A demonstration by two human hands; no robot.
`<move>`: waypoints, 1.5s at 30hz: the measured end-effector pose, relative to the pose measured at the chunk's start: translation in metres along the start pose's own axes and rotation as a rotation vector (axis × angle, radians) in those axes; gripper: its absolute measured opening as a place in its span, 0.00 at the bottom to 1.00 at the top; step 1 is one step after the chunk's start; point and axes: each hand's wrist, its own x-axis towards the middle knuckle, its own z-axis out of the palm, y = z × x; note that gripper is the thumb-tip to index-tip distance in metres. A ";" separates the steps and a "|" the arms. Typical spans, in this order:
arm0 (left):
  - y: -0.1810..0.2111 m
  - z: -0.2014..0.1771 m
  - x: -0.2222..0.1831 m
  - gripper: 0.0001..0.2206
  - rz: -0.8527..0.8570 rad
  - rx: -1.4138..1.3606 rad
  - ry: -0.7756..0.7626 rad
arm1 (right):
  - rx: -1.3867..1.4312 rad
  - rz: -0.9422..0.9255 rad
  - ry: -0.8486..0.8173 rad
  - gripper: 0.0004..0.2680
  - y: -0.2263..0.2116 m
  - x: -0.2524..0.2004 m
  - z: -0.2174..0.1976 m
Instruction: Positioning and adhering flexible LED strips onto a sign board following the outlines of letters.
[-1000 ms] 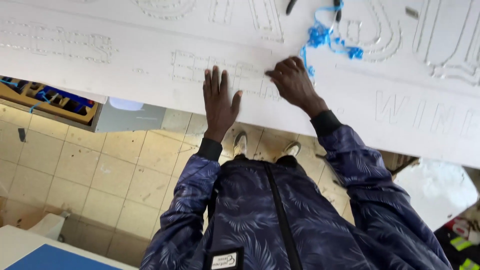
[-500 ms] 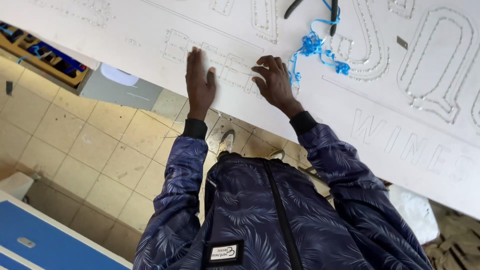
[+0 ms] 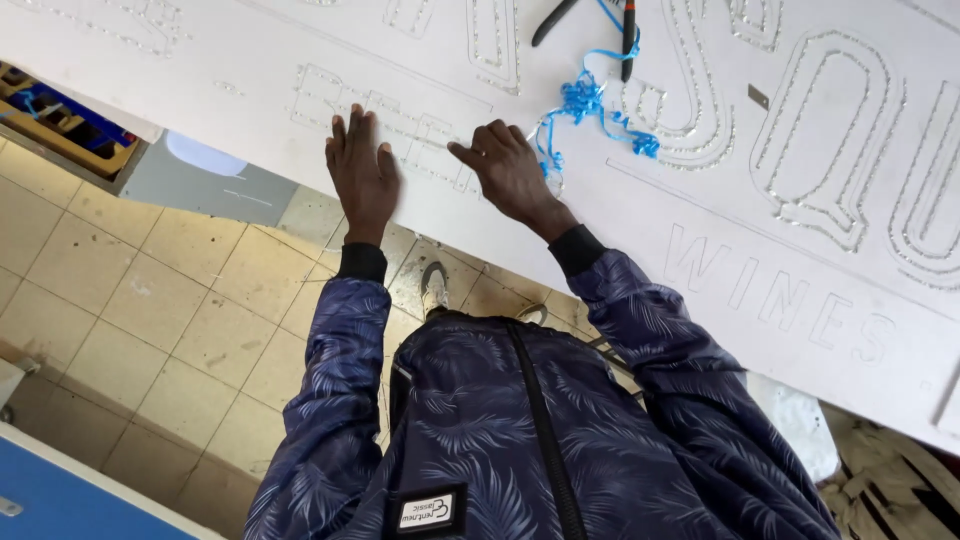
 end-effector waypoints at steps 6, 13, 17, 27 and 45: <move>0.009 -0.016 0.006 0.29 -0.044 -0.028 -0.068 | -0.023 -0.095 0.071 0.11 -0.007 0.019 -0.016; 0.004 -0.015 0.001 0.26 -0.027 -0.026 -0.075 | -0.046 -0.111 -0.020 0.12 0.011 -0.019 0.000; 0.003 -0.012 0.001 0.25 -0.024 -0.027 -0.086 | -0.052 -0.074 -0.002 0.14 0.022 -0.045 0.007; 0.004 -0.010 0.001 0.24 -0.007 -0.061 -0.096 | -0.054 -0.028 -0.055 0.21 0.011 -0.053 0.007; 0.096 0.022 -0.056 0.20 0.387 -0.066 -0.047 | -0.209 0.128 -0.126 0.04 0.029 -0.070 -0.004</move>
